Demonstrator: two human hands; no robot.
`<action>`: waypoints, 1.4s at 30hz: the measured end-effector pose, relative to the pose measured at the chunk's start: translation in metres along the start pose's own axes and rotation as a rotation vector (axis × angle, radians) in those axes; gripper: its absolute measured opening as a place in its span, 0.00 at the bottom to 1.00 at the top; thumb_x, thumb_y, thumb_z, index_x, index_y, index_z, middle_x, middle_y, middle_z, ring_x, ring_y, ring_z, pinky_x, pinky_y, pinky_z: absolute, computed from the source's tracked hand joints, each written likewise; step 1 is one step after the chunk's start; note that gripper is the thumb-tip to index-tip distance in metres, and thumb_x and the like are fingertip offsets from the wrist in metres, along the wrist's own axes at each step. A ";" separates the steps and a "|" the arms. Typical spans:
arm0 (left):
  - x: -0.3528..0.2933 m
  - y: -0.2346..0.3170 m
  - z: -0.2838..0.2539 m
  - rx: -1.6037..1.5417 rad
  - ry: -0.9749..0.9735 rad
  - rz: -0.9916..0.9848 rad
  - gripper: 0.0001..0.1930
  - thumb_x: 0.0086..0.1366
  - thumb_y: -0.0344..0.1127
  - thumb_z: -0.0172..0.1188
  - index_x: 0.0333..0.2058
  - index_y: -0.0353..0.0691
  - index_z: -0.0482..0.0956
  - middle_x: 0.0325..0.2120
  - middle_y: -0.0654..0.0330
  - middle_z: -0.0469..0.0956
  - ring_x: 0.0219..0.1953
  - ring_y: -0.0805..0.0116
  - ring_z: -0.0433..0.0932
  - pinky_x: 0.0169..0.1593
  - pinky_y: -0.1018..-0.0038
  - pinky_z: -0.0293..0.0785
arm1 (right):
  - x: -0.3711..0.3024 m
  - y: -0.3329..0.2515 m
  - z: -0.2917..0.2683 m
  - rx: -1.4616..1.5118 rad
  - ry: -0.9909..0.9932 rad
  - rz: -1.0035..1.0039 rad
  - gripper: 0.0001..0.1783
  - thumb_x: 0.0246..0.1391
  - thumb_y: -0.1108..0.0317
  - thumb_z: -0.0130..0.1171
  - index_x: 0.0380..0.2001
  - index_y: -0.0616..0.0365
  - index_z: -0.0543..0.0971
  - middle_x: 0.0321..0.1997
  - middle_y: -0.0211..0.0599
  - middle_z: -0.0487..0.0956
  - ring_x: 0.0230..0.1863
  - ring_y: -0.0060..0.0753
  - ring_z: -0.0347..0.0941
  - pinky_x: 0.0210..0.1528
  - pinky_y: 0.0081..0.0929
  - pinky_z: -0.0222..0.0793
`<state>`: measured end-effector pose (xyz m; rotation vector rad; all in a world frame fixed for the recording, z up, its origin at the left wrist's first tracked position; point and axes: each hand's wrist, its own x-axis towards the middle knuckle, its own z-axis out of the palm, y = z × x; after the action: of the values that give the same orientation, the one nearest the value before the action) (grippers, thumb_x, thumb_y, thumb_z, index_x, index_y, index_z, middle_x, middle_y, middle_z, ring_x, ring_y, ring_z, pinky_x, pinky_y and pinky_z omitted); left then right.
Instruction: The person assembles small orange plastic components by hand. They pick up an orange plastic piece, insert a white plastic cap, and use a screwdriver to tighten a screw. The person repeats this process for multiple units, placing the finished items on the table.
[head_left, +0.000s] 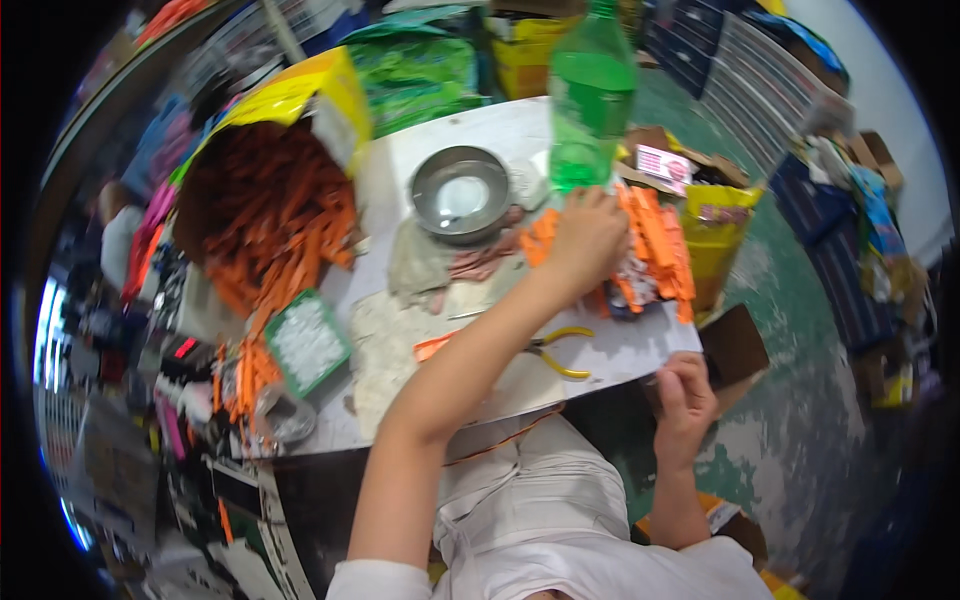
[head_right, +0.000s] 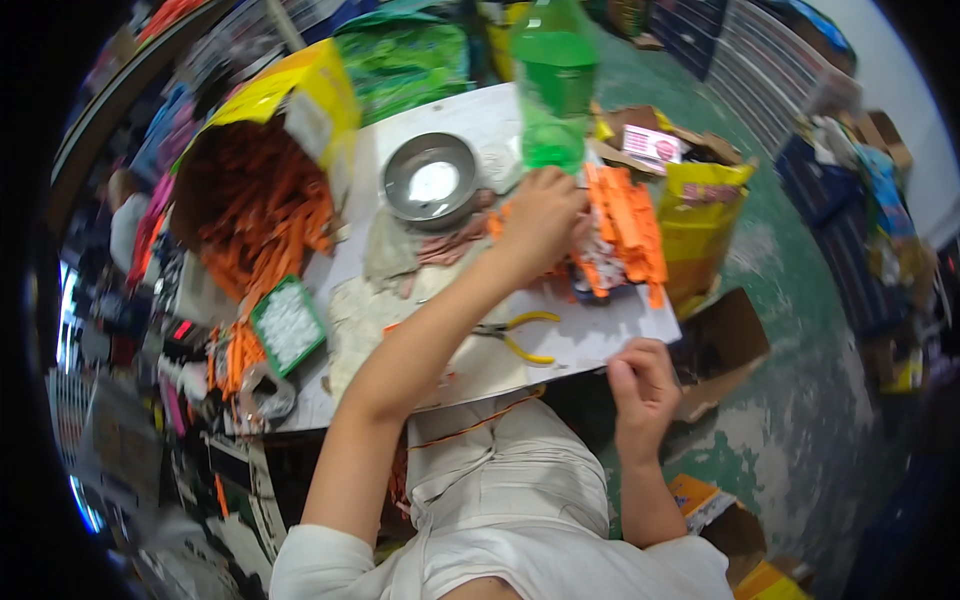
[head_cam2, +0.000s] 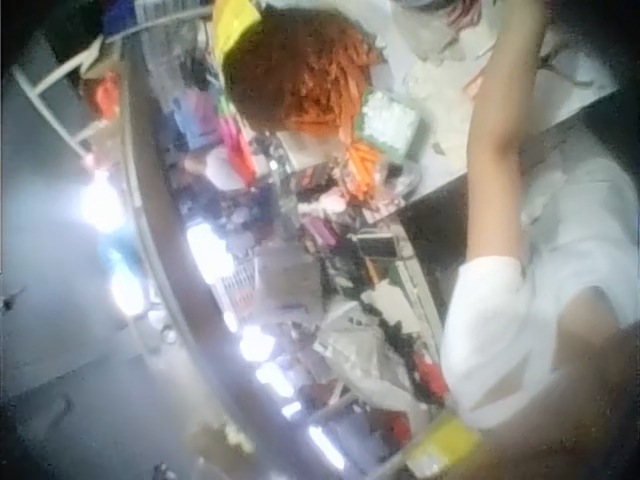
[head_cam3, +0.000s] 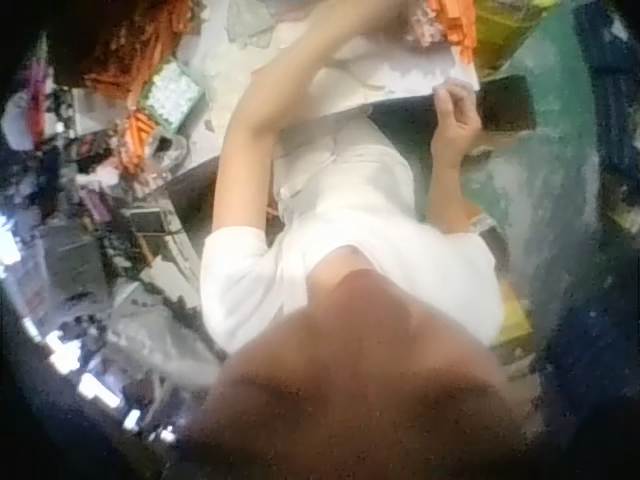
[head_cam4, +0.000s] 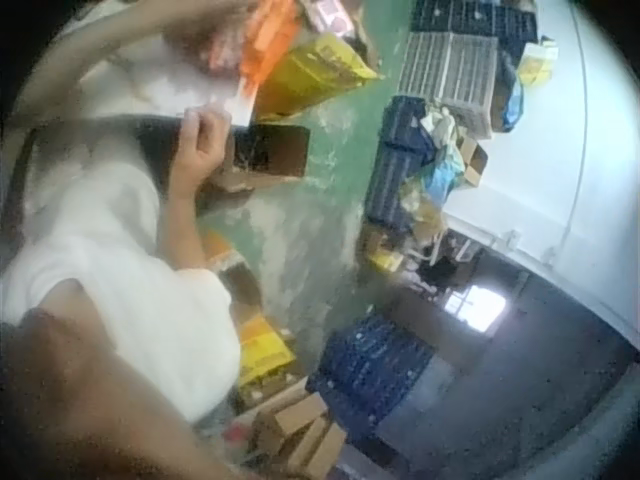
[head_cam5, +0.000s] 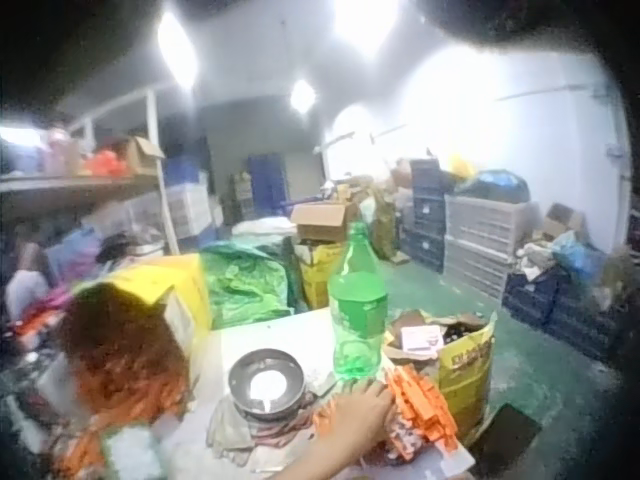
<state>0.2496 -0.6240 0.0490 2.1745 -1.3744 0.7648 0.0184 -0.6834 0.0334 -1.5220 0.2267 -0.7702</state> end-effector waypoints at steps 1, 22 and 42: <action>0.001 0.003 0.009 -0.010 -0.010 -0.022 0.09 0.50 0.37 0.63 0.27 0.39 0.77 0.29 0.56 0.74 0.41 0.56 0.71 0.49 0.62 0.66 | -0.001 0.000 -0.004 -0.011 0.028 0.007 0.02 0.52 0.76 0.55 0.26 0.63 0.74 0.35 0.30 0.68 0.35 0.20 0.64 0.39 0.16 0.60; -0.265 -0.081 -0.292 0.501 -0.160 -0.657 0.08 0.52 0.35 0.65 0.30 0.40 0.80 0.31 0.61 0.74 0.44 0.59 0.69 0.53 0.63 0.61 | -0.021 0.007 0.078 -0.036 -0.249 0.011 0.04 0.56 0.74 0.50 0.28 0.62 0.70 0.33 0.32 0.67 0.36 0.23 0.61 0.43 0.19 0.57; -0.238 0.001 -0.251 -0.734 0.366 -0.938 0.04 0.54 0.26 0.63 0.29 0.35 0.78 0.34 0.58 0.77 0.38 0.70 0.74 0.43 0.74 0.70 | -0.039 -0.018 0.120 0.124 -0.466 0.070 0.04 0.55 0.74 0.54 0.31 0.64 0.73 0.33 0.35 0.72 0.35 0.24 0.66 0.40 0.19 0.62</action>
<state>0.1129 -0.3075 0.0777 1.6597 -0.2603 0.2023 0.0537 -0.5614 0.0477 -1.5216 -0.1135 -0.3513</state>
